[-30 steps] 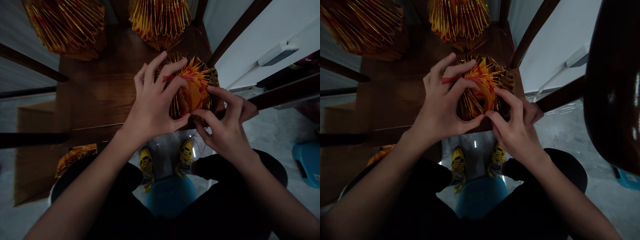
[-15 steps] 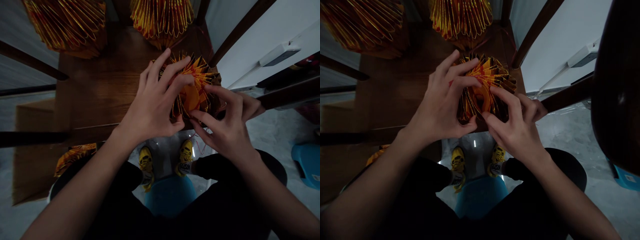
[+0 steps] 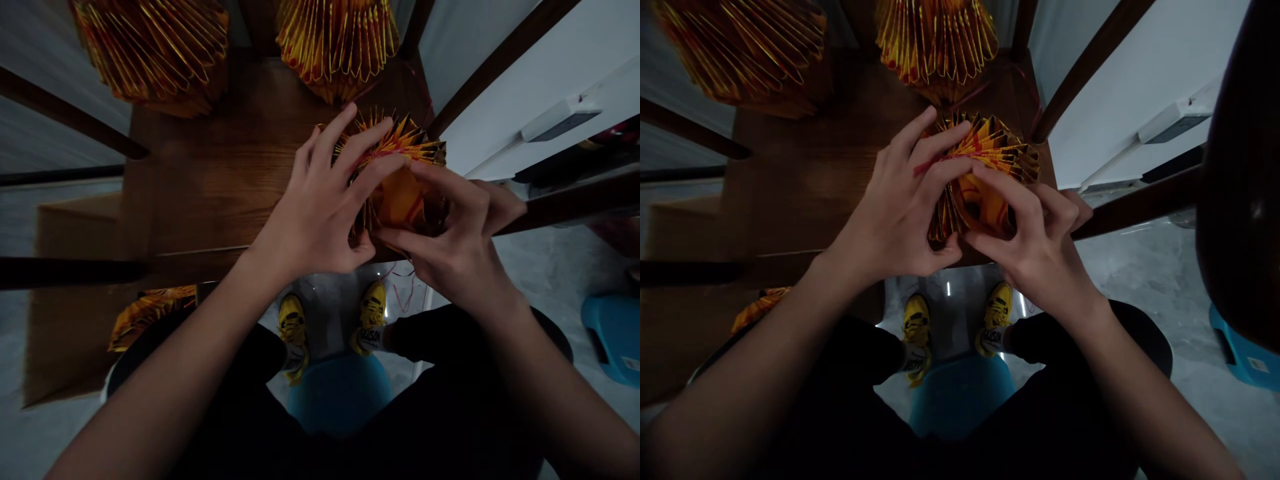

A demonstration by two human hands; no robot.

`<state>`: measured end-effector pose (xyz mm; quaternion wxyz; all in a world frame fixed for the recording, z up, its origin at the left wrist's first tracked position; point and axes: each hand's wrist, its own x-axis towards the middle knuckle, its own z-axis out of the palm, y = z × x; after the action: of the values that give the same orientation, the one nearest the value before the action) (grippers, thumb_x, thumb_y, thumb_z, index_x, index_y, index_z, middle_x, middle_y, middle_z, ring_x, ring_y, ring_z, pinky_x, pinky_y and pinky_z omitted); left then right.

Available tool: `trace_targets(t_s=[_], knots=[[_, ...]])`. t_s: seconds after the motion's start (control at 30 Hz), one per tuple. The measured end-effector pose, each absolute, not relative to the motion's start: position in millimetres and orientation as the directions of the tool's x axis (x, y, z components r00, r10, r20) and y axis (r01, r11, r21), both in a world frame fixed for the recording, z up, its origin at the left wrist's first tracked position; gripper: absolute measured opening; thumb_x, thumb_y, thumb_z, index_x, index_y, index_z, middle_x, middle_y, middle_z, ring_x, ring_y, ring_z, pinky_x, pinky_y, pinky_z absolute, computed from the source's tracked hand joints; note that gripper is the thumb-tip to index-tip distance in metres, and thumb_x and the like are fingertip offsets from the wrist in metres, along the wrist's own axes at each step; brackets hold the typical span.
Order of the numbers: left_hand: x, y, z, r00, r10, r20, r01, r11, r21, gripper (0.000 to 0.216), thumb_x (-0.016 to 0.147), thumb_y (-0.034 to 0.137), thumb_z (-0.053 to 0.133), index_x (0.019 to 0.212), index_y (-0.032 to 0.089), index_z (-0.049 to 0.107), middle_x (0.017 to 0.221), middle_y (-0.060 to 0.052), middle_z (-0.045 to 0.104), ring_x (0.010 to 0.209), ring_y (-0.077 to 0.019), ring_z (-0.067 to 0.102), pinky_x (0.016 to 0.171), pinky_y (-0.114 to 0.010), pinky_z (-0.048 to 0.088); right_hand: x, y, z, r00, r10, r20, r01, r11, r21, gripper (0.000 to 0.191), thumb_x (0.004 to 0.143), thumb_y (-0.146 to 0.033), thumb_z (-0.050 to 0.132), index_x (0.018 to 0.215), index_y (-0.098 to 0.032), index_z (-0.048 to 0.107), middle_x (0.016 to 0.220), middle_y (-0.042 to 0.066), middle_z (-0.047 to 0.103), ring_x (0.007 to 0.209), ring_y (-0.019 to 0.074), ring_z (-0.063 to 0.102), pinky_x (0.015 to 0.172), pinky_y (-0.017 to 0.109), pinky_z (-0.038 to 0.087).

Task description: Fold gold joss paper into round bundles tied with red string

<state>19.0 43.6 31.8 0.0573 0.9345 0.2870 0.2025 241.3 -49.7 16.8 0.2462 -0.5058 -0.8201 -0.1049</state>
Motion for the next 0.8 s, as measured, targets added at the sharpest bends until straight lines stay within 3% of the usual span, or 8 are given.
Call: trace_targets(t_s=[0.1, 0.2, 0.3, 0.47, 0.67, 0.8], knots=[[18, 46, 29, 0.753, 0.541, 0.374, 0.492, -0.841, 0.224, 0.088, 0.079, 0.025, 0.068, 0.161, 0.018, 0.038, 0.179, -0.015, 0.031, 0.169, -0.0447, 0.018, 0.130, -0.065, 0.029, 239, -47, 13, -0.402, 0.753, 0.520, 0.896, 0.440, 0.057, 0.024, 0.097, -0.024, 0.080, 0.114, -0.041, 0.079, 0.168, -0.006, 0.048, 0.135, 0.0316, 0.052, 0.113, 0.057, 0.048], [16, 48, 28, 0.758, 0.536, 0.373, 0.482, -0.844, 0.234, 0.087, 0.080, 0.025, 0.068, 0.161, 0.015, 0.039, 0.179, -0.016, 0.031, 0.169, -0.0450, 0.017, 0.130, -0.065, 0.030, 239, -44, 11, -0.403, 0.766, 0.501, 0.907, 0.409, 0.104, 0.031, 0.098, -0.029, 0.080, 0.124, -0.046, 0.076, 0.169, -0.006, 0.050, 0.135, 0.0324, 0.054, 0.114, 0.063, 0.043], [14, 48, 28, 0.753, 0.539, 0.379, 0.480, -0.842, 0.244, 0.087, 0.081, 0.024, 0.068, 0.162, 0.016, 0.039, 0.179, -0.015, 0.032, 0.169, -0.0448, 0.018, 0.130, -0.065, 0.029, 238, -43, 10, -0.388, 0.772, 0.503, 0.909, 0.412, 0.068, 0.040, 0.099, -0.029, 0.079, 0.132, -0.049, 0.071, 0.165, -0.005, 0.054, 0.138, 0.0316, 0.053, 0.116, 0.061, 0.041], [14, 47, 32, 0.752, 0.551, 0.362, 0.492, -0.834, 0.249, 0.083, 0.085, 0.038, 0.073, 0.161, 0.022, 0.043, 0.179, -0.012, 0.034, 0.170, -0.0440, 0.017, 0.135, -0.065, 0.025, 236, -42, 5, -0.416, 0.704, 0.576, 0.865, 0.502, 0.012, 0.035, 0.098, -0.028, 0.079, 0.125, -0.049, 0.073, 0.161, -0.007, 0.054, 0.132, 0.0267, 0.054, 0.113, 0.052, 0.045], [14, 45, 34, 0.757, 0.556, 0.343, 0.504, -0.831, 0.235, 0.083, 0.085, 0.033, 0.071, 0.162, 0.021, 0.044, 0.180, -0.013, 0.033, 0.170, -0.0448, 0.017, 0.134, -0.067, 0.027, 236, -43, 5, -0.393, 0.743, 0.542, 0.847, 0.522, -0.100, 0.041, 0.094, -0.017, 0.081, 0.124, -0.044, 0.075, 0.164, -0.002, 0.041, 0.143, 0.0325, 0.042, 0.114, 0.053, 0.048], [13, 46, 33, 0.755, 0.549, 0.358, 0.494, -0.836, 0.240, 0.080, 0.087, 0.032, 0.069, 0.161, 0.019, 0.044, 0.179, -0.014, 0.034, 0.170, -0.0453, 0.018, 0.134, -0.069, 0.026, 233, -45, 14, -0.368, 0.806, 0.463, 0.861, 0.484, -0.158, 0.027, 0.094, -0.017, 0.078, 0.112, -0.037, 0.080, 0.166, 0.001, 0.040, 0.142, 0.0379, 0.043, 0.113, 0.059, 0.047]])
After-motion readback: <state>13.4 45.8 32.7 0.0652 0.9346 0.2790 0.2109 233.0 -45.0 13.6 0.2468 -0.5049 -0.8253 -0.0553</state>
